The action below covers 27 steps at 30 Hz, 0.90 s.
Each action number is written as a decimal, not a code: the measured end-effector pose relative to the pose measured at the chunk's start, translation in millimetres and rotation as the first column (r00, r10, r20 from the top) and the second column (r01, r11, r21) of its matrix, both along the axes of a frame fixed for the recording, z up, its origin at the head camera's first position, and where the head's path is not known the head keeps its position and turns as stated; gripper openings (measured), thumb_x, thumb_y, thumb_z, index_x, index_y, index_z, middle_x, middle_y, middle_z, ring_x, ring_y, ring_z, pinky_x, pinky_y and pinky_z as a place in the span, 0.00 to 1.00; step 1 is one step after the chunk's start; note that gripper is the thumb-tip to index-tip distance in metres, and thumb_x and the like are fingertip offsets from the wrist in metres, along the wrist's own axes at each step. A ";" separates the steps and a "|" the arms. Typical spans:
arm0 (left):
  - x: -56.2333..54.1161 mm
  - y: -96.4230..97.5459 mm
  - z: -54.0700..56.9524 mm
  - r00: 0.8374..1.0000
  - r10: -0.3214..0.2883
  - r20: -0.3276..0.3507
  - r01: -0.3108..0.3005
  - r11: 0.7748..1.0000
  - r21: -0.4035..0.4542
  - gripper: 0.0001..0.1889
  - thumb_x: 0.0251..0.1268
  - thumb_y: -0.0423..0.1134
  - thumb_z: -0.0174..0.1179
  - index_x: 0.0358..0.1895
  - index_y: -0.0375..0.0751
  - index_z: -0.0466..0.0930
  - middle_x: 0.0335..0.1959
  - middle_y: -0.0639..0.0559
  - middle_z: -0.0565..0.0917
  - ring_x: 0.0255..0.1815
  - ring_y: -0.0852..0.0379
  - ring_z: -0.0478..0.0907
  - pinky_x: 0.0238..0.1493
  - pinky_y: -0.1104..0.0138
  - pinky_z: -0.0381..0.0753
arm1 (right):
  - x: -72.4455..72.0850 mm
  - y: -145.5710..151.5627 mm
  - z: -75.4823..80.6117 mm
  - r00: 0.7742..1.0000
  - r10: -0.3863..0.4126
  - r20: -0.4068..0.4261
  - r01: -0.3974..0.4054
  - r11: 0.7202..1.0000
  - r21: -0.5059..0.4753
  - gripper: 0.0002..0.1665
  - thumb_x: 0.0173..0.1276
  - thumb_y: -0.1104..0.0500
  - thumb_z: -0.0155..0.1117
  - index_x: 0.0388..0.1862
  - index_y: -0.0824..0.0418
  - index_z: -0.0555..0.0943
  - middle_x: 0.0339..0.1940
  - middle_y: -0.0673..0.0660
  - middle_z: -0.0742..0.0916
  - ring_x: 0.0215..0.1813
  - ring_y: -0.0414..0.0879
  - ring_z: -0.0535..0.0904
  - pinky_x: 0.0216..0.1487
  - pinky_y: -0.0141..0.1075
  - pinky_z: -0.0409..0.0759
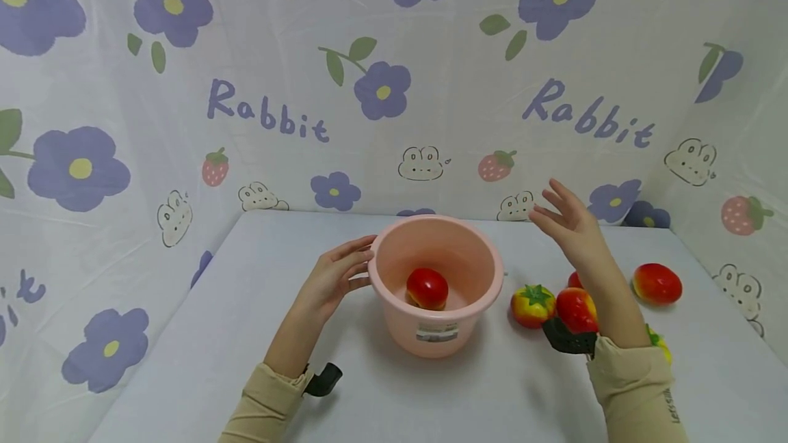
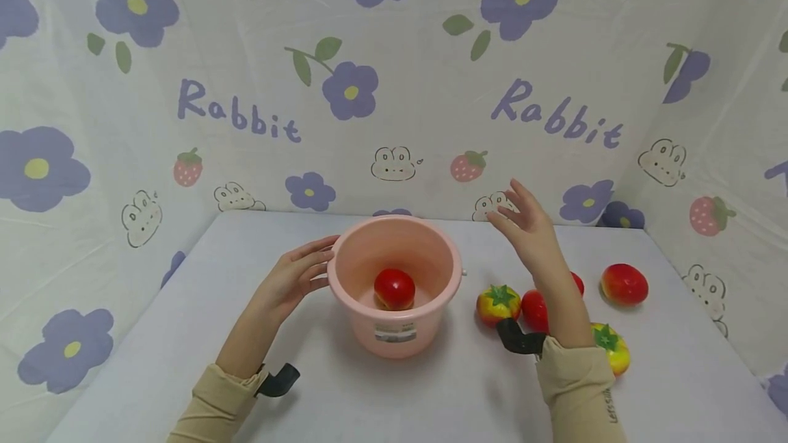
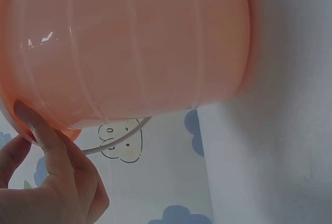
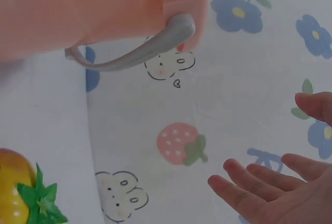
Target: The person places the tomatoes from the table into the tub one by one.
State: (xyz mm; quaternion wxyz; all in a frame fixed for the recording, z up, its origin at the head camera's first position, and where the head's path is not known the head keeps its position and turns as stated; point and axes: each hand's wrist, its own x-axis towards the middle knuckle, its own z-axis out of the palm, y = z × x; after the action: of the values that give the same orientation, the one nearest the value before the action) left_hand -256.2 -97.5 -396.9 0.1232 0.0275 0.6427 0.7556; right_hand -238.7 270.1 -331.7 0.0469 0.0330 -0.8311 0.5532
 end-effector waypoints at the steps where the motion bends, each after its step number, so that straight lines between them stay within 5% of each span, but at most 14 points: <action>1: 0.0 0.0 0.2 1.000 -0.001 -0.001 0.001 1.000 0.000 0.22 0.70 0.39 0.57 0.66 0.43 0.73 0.65 0.44 0.76 0.57 0.48 0.79 0.52 0.63 0.84 | 0.1 1.3 -0.7 1.000 -0.003 0.003 0.003 1.000 0.005 0.47 0.73 0.44 0.55 0.80 0.40 0.40 0.82 0.57 0.53 0.79 0.61 0.55 0.73 0.62 0.58; 27: 0.8 0.0 2.5 1.000 0.008 0.012 -0.008 1.000 -0.004 0.22 0.69 0.39 0.58 0.65 0.44 0.74 0.65 0.44 0.77 0.59 0.47 0.79 0.51 0.63 0.84 | 29.7 52.9 -40.7 0.983 -0.153 0.099 0.142 0.984 0.108 0.50 0.72 0.40 0.53 0.80 0.41 0.36 0.81 0.64 0.51 0.79 0.67 0.47 0.67 0.69 0.59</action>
State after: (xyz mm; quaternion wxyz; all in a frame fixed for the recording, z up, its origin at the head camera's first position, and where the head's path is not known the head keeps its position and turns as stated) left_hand -255.3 -97.4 -394.4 0.1241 0.0202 0.6435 0.7551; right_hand -209.0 322.9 -372.4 0.0416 -0.0560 -0.8592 0.5068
